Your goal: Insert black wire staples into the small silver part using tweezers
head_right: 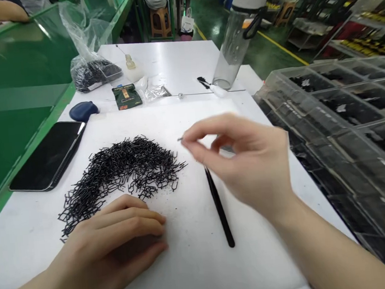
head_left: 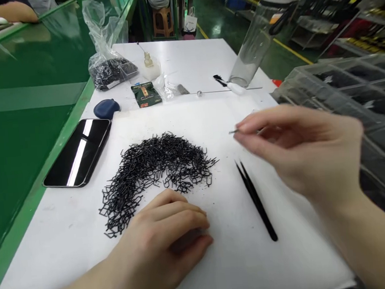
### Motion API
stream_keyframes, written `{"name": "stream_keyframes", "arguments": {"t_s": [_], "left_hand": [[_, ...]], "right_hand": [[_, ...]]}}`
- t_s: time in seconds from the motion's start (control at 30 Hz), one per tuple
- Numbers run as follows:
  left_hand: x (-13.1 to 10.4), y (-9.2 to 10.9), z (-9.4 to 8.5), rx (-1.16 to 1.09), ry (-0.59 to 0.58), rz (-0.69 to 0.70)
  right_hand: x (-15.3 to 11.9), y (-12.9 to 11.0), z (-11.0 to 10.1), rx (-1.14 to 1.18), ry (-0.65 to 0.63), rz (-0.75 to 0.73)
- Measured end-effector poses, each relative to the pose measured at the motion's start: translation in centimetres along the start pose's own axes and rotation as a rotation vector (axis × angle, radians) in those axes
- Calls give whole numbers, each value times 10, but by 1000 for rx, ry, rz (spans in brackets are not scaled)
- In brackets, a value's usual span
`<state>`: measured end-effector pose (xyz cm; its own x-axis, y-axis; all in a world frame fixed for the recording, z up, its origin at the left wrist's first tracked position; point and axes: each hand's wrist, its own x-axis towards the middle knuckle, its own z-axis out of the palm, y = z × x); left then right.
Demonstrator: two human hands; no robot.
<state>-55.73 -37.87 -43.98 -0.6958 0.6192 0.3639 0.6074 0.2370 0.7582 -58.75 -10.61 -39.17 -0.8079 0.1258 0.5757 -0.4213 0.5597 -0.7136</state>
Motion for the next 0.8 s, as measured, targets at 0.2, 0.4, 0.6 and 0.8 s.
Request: {"name": "stream_keyframes", "arguments": {"t_s": [0.2,0.4,0.6,0.8], "left_hand": [[3,2,-5,52,-34,12],[5,-4,-2,121,7,99],[8,1,-2,145,-2,97],[7,2,0,191,-12,67]], "right_hand": [[42,18,-61,-304,37,175],[48,31,-95,-345,-153,301],[41,19,-94,-166,-415,298],[18,11,-42,-118,-918,331]]}}
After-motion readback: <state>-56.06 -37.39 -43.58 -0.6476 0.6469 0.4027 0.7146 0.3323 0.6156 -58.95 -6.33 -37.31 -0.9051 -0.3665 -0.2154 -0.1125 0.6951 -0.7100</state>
